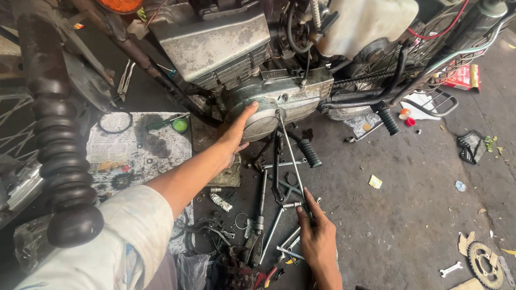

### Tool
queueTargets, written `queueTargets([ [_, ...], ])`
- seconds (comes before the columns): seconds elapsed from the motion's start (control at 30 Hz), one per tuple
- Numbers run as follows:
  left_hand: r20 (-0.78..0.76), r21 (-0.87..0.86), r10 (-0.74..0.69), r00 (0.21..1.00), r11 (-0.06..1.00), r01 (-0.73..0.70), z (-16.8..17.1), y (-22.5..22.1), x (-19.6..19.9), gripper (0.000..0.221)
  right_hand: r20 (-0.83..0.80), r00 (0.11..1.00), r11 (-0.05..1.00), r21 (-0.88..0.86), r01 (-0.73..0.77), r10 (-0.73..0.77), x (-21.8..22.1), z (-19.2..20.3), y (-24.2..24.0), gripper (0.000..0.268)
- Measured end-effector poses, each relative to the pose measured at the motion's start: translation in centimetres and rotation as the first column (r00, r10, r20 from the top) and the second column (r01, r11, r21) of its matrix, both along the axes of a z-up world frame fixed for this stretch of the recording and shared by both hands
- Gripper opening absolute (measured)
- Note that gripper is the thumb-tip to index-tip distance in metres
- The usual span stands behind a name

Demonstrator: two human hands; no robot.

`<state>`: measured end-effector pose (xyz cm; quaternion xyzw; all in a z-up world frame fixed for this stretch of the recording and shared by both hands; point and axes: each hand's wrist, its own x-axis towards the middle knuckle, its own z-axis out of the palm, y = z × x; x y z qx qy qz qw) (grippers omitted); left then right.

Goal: The person kneels beside a red Yamaha motorcycle and works on its engine. They remove the round engine side cover, set it down, then use wrenches and a socket tool to loosen and tighten fasteners on the engine case, handling bolts and gaskets laid out on newspaper on the floor.

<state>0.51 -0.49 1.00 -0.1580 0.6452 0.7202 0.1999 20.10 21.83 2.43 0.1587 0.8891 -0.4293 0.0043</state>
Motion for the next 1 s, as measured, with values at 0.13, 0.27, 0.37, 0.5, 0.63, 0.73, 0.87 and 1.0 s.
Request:
queueTargets([
  [0.13,-0.009,0.006,-0.003,1.000,1.000,0.003,-0.3,0.1,-0.1,0.124,0.014,1.000,1.000,0.008,0.004,-0.004,-0.2,-0.3,-0.1,0.052],
  [0.27,-0.012,0.003,-0.006,1.000,1.000,0.006,-0.6,0.1,-0.2,0.125,0.012,1.000,1.000,0.020,0.002,-0.002,-0.2,-0.2,-0.2,0.052],
  [0.37,-0.013,-0.002,-0.019,1.000,1.000,0.019,-0.6,0.2,-0.1,0.126,-0.015,1.000,0.998,0.055,-0.019,0.020,0.0,-0.5,0.0,0.051],
  [0.5,-0.010,-0.007,-0.023,1.000,1.000,0.023,0.0,0.1,0.1,0.127,-0.166,0.982,0.992,0.102,-0.072,0.088,0.2,-2.2,0.2,0.050],
  [0.63,-0.008,-0.016,-0.020,1.000,1.000,0.020,0.2,0.1,0.1,0.127,-0.046,0.998,0.991,0.125,-0.041,0.047,-0.1,0.6,-0.5,0.051],
  [0.73,-0.013,-0.015,-0.016,1.000,1.000,0.016,0.4,-0.1,0.2,0.127,0.068,0.998,0.936,0.352,-0.013,-0.011,-0.5,0.1,0.5,0.050],
  [0.87,-0.012,0.000,-0.009,1.000,1.000,0.009,-0.2,0.0,-0.1,0.127,0.095,0.995,0.987,-0.151,0.051,-0.037,-1.2,0.7,3.1,0.039],
  [1.0,-0.003,-0.003,0.006,1.000,1.000,-0.006,-0.1,0.3,-0.1,0.127,0.259,0.963,0.535,-0.826,0.179,0.079,-1.8,2.6,5.8,0.025],
])
